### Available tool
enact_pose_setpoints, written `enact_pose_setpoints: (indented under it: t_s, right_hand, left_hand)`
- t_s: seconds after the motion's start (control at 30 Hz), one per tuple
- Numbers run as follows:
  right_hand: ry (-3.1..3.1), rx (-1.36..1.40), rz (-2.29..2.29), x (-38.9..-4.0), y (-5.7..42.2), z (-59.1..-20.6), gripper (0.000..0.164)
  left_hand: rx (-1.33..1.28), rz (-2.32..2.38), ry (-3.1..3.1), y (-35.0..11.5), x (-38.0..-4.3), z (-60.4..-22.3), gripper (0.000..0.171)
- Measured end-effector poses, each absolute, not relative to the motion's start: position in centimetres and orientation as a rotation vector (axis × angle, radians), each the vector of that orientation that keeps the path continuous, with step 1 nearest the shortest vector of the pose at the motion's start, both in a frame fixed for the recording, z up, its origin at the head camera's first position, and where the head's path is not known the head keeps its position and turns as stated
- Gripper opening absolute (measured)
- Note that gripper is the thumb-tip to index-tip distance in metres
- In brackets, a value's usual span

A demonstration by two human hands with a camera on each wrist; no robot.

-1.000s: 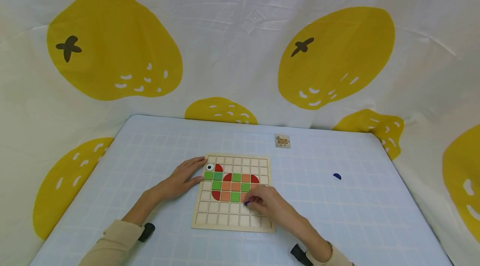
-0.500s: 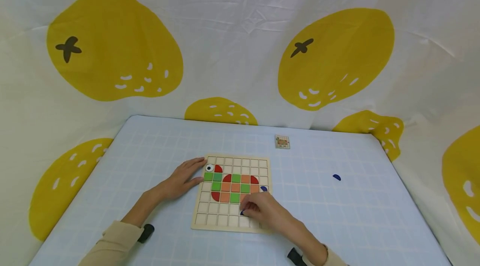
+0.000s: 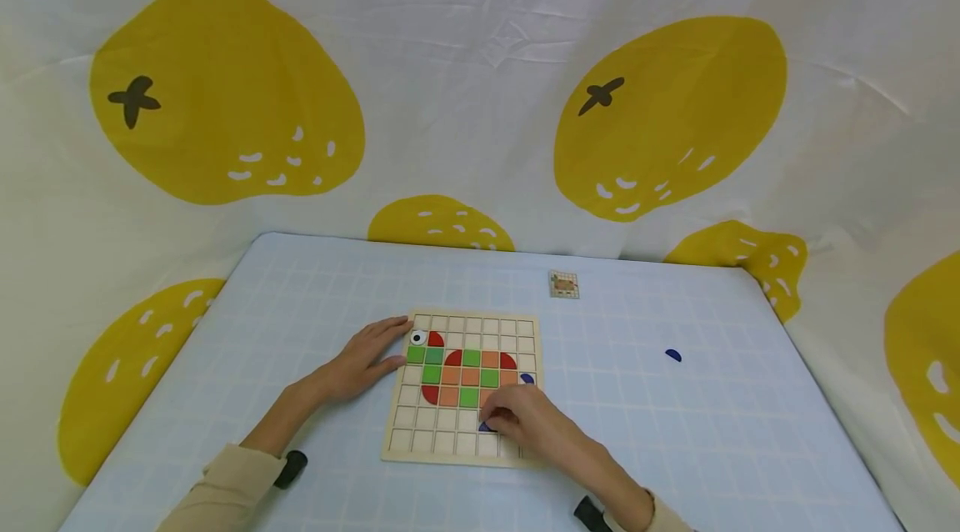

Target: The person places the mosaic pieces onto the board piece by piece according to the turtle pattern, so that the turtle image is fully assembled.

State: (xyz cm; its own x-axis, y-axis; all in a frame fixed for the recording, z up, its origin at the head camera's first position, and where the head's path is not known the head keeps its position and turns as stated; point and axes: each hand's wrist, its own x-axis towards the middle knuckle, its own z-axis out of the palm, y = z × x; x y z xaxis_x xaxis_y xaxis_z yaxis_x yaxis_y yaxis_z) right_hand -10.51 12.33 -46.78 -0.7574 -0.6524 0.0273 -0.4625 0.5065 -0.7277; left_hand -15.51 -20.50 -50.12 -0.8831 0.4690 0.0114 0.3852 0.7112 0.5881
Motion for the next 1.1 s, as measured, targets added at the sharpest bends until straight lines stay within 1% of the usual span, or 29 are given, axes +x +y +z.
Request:
enact_pose_setpoints:
  t_s: [0.33,0.5,1.1]
  right_hand:
    - [2.576,-0.893,-1.144,-11.0,14.7,-46.2,0.005]
    - [2.650,-0.845,-1.149,-11.5,16.3,-46.3,0.008]
    - [2.935,-0.537,-1.087,-13.7,21.5,-46.4,0.012]
  left_hand:
    - [0.696,0.916,2.787,-20.5,-15.3,-50.0,0.063]
    - [0.732,0.923,2.794,-20.5,-15.3,-50.1,0.062]
    - [0.741,0.935,2.786,-20.3,-15.1,-49.5,0.062]
